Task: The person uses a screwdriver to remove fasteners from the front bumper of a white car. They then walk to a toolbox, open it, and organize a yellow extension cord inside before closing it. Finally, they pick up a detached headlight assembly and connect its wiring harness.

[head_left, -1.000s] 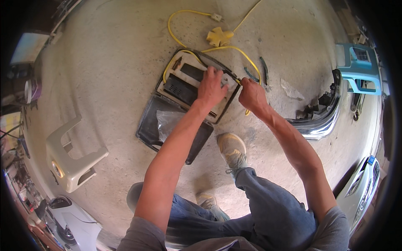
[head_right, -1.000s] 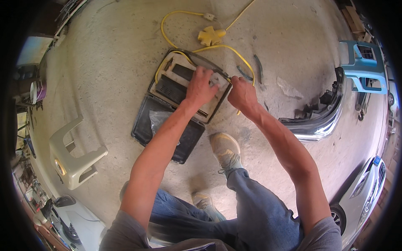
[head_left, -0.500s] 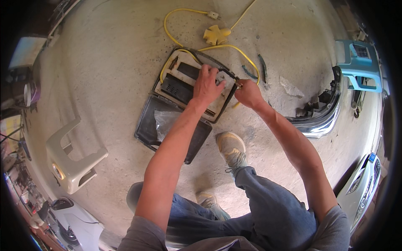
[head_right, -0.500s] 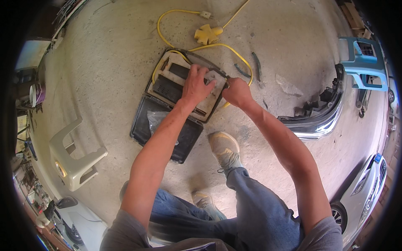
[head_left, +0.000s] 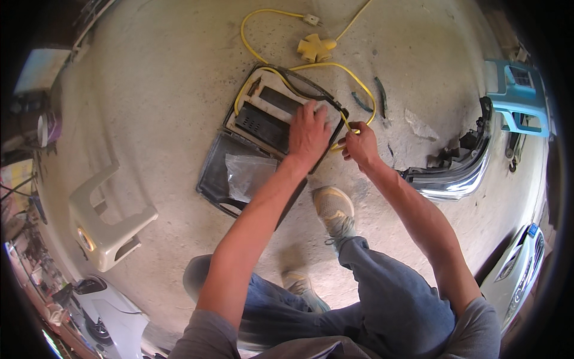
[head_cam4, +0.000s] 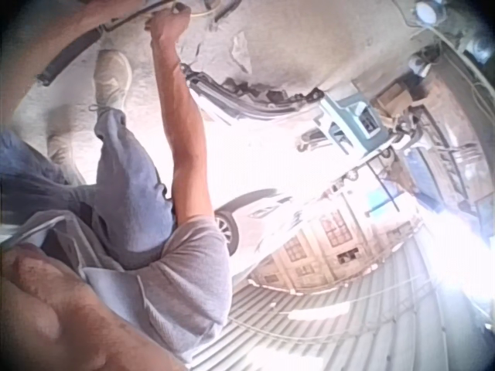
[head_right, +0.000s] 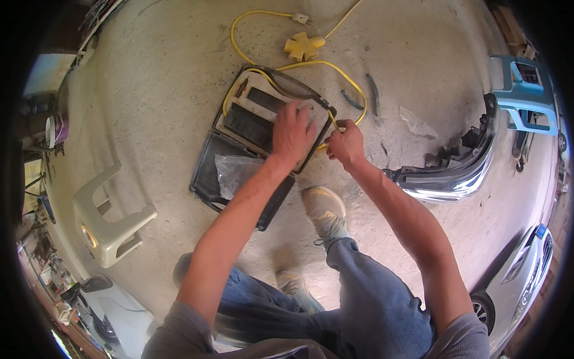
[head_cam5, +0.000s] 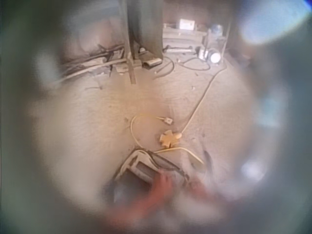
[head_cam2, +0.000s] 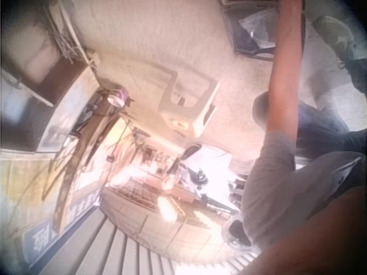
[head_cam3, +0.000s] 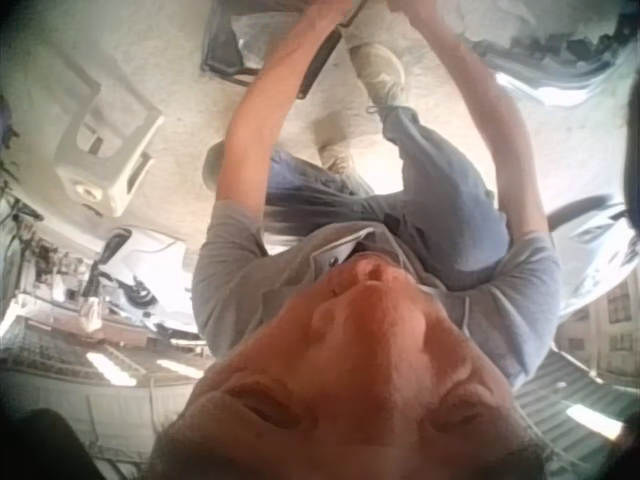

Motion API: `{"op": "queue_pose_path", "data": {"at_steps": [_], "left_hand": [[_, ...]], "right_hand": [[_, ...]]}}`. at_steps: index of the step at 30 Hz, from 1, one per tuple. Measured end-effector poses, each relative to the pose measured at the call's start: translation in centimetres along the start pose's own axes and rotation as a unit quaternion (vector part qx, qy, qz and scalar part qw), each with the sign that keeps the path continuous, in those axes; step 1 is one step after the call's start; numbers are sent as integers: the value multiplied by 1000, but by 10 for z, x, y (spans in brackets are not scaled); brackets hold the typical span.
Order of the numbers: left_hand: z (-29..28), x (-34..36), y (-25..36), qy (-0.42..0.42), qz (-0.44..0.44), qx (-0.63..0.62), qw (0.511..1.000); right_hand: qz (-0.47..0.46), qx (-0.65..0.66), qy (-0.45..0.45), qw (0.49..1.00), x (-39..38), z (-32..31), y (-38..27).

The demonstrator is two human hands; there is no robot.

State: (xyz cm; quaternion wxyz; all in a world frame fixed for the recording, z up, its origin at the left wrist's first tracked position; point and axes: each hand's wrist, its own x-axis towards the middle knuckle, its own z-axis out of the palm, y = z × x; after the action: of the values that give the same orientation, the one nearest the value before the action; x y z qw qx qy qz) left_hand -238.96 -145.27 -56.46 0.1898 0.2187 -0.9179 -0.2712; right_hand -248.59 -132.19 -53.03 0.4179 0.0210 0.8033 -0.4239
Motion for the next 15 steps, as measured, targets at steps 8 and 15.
{"op": "queue_pose_path", "data": {"at_steps": [8,15], "left_hand": [[-7,-57,48,-5,-96,-247,964],[1,-75,41,-27,-172,-245,954]], "right_hand": [[70,96,-71,990,32,-13,-3],[78,5,-126,989,23,-3,-14]]}}
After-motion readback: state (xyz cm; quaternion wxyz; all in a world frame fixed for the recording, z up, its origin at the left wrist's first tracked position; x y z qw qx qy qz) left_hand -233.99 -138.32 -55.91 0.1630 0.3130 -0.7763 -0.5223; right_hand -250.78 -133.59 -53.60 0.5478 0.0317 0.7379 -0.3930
